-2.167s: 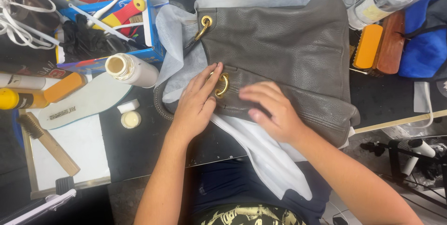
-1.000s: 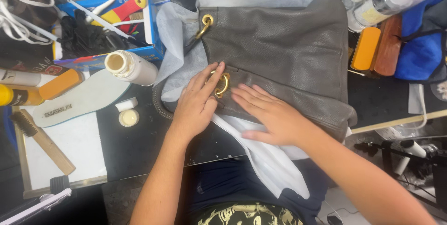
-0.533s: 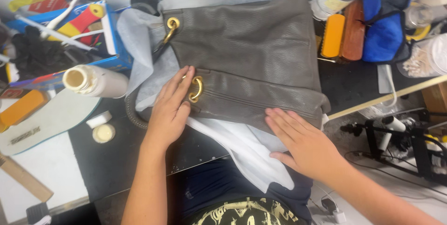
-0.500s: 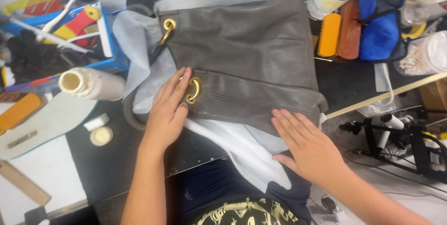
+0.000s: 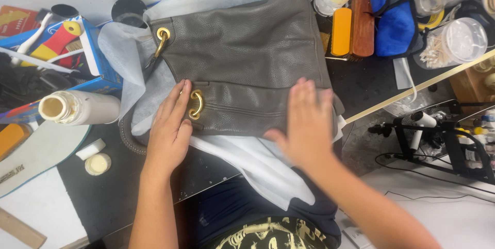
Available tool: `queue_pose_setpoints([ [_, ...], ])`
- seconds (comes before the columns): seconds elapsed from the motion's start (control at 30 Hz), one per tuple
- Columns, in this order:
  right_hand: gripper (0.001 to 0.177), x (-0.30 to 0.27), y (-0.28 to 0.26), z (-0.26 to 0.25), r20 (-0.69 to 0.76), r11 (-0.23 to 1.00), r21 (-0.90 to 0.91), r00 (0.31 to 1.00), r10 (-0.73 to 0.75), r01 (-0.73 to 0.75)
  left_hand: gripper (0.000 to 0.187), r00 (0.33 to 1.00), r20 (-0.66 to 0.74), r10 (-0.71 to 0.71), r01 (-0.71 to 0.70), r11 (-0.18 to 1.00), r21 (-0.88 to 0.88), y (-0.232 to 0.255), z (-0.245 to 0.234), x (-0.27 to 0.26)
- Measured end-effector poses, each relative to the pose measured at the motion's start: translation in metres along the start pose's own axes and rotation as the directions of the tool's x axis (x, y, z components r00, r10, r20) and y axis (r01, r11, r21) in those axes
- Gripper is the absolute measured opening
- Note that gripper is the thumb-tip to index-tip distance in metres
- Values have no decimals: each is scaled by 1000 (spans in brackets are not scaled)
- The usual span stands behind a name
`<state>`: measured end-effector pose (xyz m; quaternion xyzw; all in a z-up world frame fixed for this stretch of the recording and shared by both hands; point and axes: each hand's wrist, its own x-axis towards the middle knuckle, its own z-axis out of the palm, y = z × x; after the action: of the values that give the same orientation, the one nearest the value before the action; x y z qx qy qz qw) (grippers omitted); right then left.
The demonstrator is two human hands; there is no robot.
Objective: The person cleans a gray leather handbag by applying a cream from a small container with a white cloth. They wipe the exterior, the zipper area, and the metal hardware, then rub the surface with their hands. Finally, they wipe the braided handle with a blue cloth.
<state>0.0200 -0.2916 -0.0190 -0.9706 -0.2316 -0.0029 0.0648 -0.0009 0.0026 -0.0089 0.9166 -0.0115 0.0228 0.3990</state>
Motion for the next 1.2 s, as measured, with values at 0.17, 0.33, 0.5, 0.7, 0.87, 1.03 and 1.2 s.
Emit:
queue_pose_setpoints([
  [0.17,105,-29,-16,-2,60,964,235,987,-146,128,74,998,6,57,-57,996,-65,-1,-3,1],
  [0.33,96,1,-3,-6,70,902,334,947,-313,274,76,998,28,62,-57,988,-145,-6,-7,1],
  [0.5,101,67,-33,6,23,739,435,815,-579,514,78,1000,15,10,-5,947,-320,-14,-6,1],
  [0.7,101,124,-60,9,-101,632,429,730,-676,645,76,999,-28,16,-25,931,-365,-23,4,-1],
  [0.87,94,130,-82,9,-108,571,381,649,-753,727,81,997,38,-73,82,878,-471,-26,3,-2],
  [1.03,95,97,-50,0,-22,557,454,633,-773,696,77,999,36,-10,28,839,-544,-28,1,-4],
  [1.2,92,108,-47,4,5,676,335,717,-697,656,77,999,45,-28,45,902,-429,-29,1,-2],
])
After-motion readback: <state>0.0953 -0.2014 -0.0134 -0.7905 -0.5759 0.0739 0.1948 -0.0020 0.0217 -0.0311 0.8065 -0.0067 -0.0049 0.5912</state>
